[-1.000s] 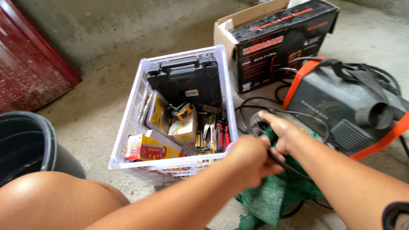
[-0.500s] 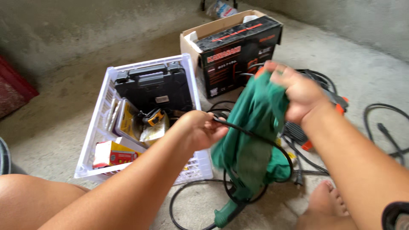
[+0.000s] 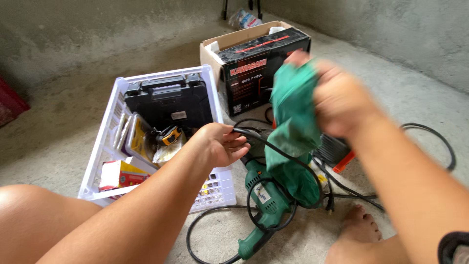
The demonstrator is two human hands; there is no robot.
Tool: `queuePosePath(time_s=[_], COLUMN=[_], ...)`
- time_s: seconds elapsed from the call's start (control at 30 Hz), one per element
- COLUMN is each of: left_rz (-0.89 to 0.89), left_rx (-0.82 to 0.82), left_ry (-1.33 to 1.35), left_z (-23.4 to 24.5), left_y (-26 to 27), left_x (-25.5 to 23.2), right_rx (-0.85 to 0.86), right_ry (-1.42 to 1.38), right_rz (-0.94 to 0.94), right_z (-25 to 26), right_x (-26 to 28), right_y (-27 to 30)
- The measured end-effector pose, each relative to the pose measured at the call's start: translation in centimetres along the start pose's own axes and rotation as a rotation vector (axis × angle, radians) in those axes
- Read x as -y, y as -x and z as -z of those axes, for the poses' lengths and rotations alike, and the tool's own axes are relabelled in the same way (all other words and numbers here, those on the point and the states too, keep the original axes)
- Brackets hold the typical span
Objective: The person sits on the floor and cleans a handheld angle grinder using a green cloth, then switches to a yellow cloth to wipe the power cord. The person then picks up a green drill and wipes it with the yellow cloth before placing it back down.
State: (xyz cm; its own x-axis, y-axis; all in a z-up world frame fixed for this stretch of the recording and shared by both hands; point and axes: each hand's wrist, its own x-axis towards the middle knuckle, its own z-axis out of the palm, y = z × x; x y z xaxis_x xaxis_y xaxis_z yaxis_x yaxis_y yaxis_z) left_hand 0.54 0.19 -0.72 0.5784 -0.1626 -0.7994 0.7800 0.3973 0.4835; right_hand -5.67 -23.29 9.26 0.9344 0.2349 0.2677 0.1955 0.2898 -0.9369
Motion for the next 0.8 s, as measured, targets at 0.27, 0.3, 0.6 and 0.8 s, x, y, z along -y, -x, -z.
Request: queuePosePath(time_s=[0.27, 0.3, 0.6, 0.8], left_rz=[-0.076, -0.156, -1.156, -1.293], left_rx=[-0.031, 0.092, -0.212, -0.064], left_ry=[-0.138, -0.363, -1.569, -1.462], left_z=[0.3, 0.4, 2.9, 2.8], left_y=[-3.1, -3.2, 0.8, 1.1], left_x=[-0.4, -0.9, 1.4, 2.8], right_rx=[-0.076, -0.096, 0.038, 0.187], right_ry=[1.161, 1.188, 0.834, 0.861], right_rz=[0.037, 0.044, -0.151, -0.215], right_z=[-5.0, -5.0, -6.2, -3.0], right_x=[-12.1, -12.3, -10.2, -9.6], right_y=[-0.5, -0.6, -1.1, 0.2])
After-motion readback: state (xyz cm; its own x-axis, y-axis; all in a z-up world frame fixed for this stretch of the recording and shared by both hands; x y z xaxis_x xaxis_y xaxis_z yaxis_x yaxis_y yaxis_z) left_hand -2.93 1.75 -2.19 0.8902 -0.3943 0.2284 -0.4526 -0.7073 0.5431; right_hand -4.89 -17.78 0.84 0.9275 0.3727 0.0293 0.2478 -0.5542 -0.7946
